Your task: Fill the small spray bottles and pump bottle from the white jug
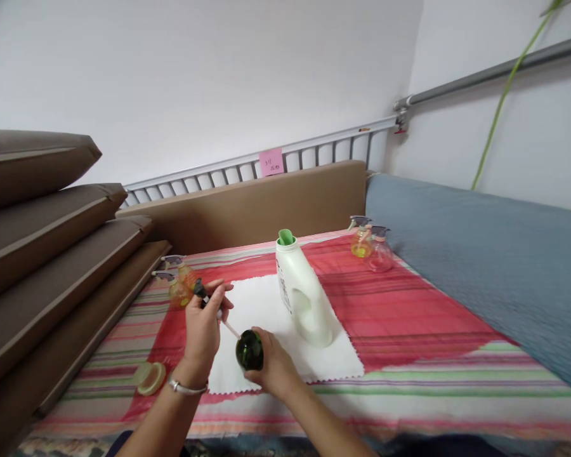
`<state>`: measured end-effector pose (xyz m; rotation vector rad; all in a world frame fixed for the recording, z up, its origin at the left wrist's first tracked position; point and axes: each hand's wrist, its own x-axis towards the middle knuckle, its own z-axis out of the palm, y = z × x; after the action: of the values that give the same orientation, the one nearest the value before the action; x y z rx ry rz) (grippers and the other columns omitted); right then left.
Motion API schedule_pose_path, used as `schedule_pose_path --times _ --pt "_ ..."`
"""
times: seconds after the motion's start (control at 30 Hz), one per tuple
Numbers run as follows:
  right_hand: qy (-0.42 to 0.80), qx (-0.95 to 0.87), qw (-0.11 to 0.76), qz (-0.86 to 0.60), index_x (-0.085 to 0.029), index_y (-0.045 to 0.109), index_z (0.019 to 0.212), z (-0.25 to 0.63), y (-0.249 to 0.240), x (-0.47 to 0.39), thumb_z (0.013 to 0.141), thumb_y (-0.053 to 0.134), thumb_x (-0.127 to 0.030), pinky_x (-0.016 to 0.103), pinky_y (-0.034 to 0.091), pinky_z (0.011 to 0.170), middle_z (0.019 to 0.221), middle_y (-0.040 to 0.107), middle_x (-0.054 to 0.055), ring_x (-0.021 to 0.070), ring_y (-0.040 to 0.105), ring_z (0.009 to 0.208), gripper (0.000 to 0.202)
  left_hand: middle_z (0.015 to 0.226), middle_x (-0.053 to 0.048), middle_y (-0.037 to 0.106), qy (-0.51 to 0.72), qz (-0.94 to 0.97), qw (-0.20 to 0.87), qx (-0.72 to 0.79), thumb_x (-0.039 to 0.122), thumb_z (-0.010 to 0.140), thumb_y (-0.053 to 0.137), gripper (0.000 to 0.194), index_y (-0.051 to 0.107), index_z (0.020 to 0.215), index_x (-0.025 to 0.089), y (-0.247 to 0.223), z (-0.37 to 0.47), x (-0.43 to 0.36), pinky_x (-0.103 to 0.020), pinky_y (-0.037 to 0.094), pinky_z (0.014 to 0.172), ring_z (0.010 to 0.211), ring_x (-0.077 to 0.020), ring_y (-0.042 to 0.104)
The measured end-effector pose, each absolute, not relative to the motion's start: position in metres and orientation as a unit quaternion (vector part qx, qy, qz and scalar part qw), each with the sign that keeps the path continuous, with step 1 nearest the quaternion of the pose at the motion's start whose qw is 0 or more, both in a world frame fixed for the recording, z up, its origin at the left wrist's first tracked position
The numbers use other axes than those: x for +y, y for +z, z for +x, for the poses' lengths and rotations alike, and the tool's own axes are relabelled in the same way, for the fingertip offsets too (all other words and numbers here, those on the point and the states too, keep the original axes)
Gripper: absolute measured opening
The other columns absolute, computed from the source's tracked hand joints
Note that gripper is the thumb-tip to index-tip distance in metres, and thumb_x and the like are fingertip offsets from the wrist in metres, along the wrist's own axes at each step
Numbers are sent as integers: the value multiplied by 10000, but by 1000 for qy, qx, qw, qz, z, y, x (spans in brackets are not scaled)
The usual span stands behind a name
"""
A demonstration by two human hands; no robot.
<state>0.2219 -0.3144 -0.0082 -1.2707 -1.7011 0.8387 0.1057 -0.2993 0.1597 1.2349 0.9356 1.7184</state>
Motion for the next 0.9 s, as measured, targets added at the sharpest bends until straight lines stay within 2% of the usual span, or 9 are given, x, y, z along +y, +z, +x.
schedule_pose_path --times 0.1,0.27,0.37,0.43,0.5,0.63,0.73,0.8,0.9 --pt "333 -674 422 -507 -229 391 1260 221 -8 -315 478 742 -162 396 381 958 1263 498 87 270 480 1145 860 703 -22 652 671 498 396 379 350 720 662 241 637 851 149 143 116 -289 -182 327 413 473 -69 494" --pt "333 -672 428 -504 -233 380 1261 221 -3 -316 492 739 -163 415 397 936 1249 506 89 284 498 1123 851 791 -64 672 623 523 396 426 396 729 639 333 634 936 136 114 117 -280 -215 378 446 526 -109 555" --pt "334 -672 432 -500 -244 379 1258 221 -1 -317 502 727 -139 408 412 917 1231 517 83 278 516 1096 838 876 -87 697 566 567 385 458 397 730 632 311 655 917 150 88 115 -282 -291 480 652 757 -194 638" --pt "334 -670 434 -501 -234 386 1251 221 0 -317 511 726 -144 407 427 894 1200 534 87 282 535 1065 819 917 -97 702 533 590 388 466 382 728 634 279 669 883 154 69 113 -284 -352 470 808 890 -235 631" --pt "333 -668 435 -504 -207 408 1226 221 -1 -316 522 733 -176 414 435 876 1167 548 101 292 547 1038 776 924 -105 701 511 601 397 469 373 727 634 274 673 880 150 54 111 -287 -391 445 873 919 -252 625" --pt "331 -668 438 -502 -191 436 1193 220 -3 -314 539 733 -209 418 434 885 1163 549 109 292 546 1035 719 1003 -106 683 485 618 408 465 349 726 633 298 658 952 156 42 107 -289 -398 421 929 985 -252 608" --pt "330 -668 443 -498 -215 385 1255 220 -5 -314 534 718 -168 413 402 942 1241 507 101 284 507 1114 796 1101 -107 647 473 621 429 454 278 659 695 480 576 1111 168 44 102 -290 -388 426 939 1032 -247 592" --pt "333 -666 444 -499 -223 373 1270 220 -7 -314 517 713 -145 414 393 958 1271 487 101 287 493 1142 830 1148 -107 620 480 614 425 460 231 619 718 567 527 1150 176 44 97 -293 -393 411 960 1071 -249 571" --pt "336 -663 443 -502 -222 388 1260 220 -10 -314 507 707 -139 412 400 950 1262 495 104 291 501 1137 822 1118 -93 625 492 612 386 485 210 624 708 427 555 1022 180 42 90 -297 -412 391 973 1066 -254 567"
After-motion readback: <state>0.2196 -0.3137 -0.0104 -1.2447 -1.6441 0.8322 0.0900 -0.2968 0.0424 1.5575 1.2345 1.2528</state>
